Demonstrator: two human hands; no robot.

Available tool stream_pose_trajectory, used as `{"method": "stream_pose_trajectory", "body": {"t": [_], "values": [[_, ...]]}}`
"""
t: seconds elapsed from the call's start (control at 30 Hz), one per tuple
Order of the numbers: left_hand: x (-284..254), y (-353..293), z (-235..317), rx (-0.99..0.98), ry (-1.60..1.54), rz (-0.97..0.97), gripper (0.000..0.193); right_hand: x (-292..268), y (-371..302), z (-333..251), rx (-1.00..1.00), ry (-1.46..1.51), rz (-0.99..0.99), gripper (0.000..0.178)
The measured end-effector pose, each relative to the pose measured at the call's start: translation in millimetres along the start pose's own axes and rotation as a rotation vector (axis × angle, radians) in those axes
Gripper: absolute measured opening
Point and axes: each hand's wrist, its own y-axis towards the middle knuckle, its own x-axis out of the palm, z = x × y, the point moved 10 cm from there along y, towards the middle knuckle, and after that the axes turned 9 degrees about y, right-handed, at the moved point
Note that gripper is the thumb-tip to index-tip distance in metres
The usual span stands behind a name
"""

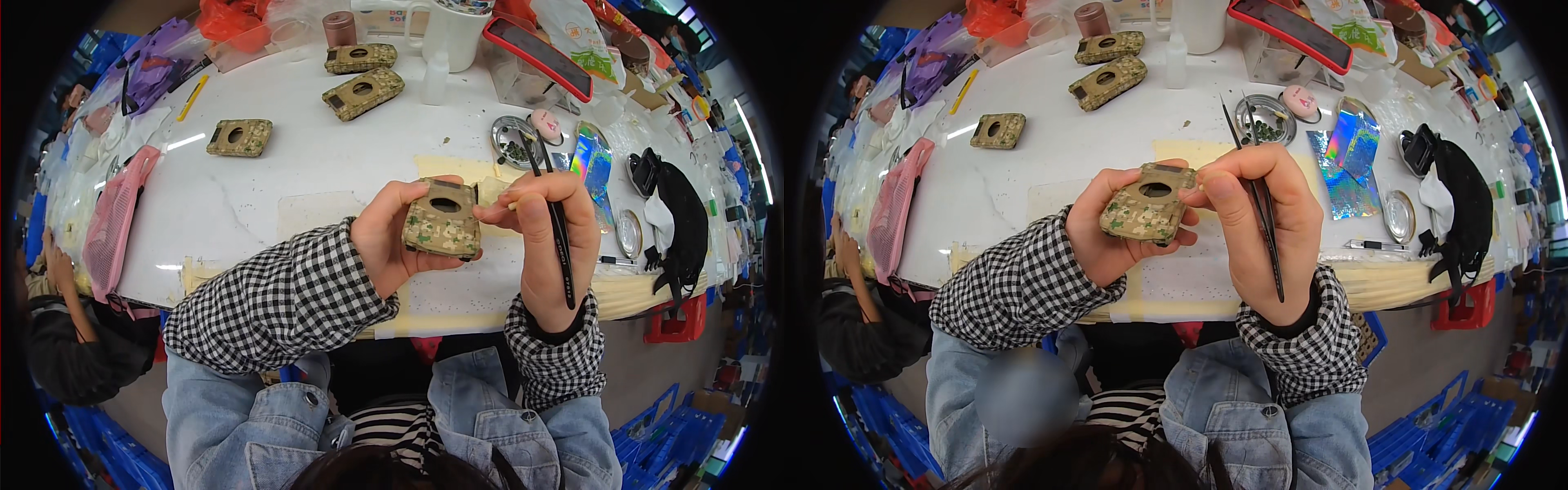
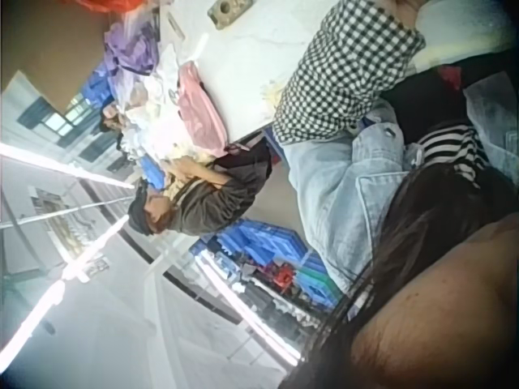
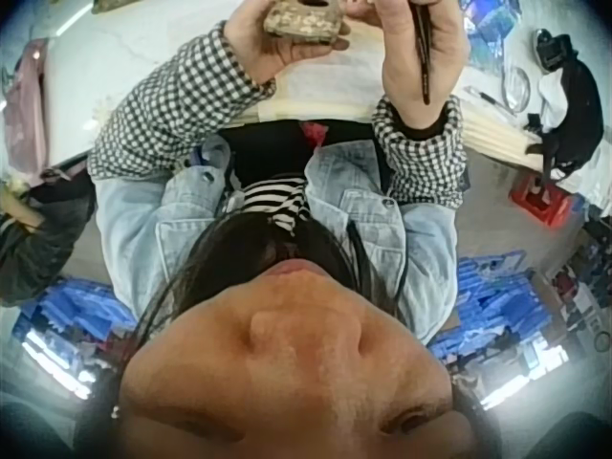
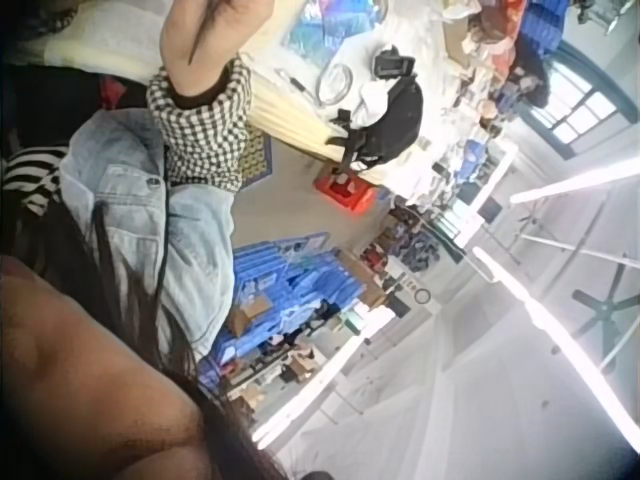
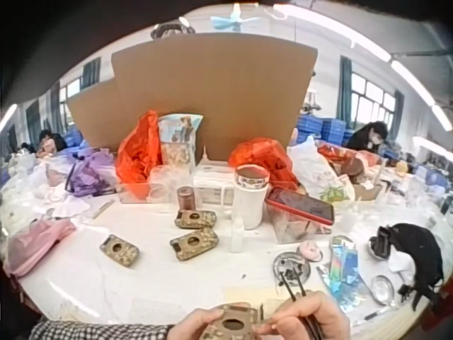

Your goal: Detailing and painting toy tank turrets using a paintbrush and tweezers at a workstation.

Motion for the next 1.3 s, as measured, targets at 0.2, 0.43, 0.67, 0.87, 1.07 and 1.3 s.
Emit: {"method": "stream_pose_trajectory", "body": {"t": [0.2, 0.43, 0.67, 0.87, 1.07, 1.3], "values": [[-0.6, -0.5, 1.3, 0.003, -0.002, 0.026, 0.046, 0.3, -0.1, 0.4, -0.003, 0.01, -0.006, 0.011], [1.5, -1.0, 5.6, 0.031, 0.04, 0.058, 0.049, -39.1, -1.0, -9.2, -0.097, -0.067, 0.18, 0.011], [-9.3, -0.2, 18.3, 0.243, -0.02, 0.206, 0.049, -39.1, -2.9, -36.7, -0.479, -0.93, 0.168, 0.008], [-0.5, -0.2, 20.9, 0.221, 0.072, 0.115, 0.046, -26.6, 3.1, -22.2, -0.445, -1.048, 0.032, 0.013], [3.9, 0.8, 19.4, 0.193, 0.106, 0.07, 0.047, -25.8, -0.9, -37.9, -0.5, -1.003, 0.097, 0.014], [7.9, 0.7, 14.5, 0.147, 0.127, 0.038, 0.048, -19.0, -17.2, -36.6, -0.33, -0.416, -0.018, 0.008]]}}
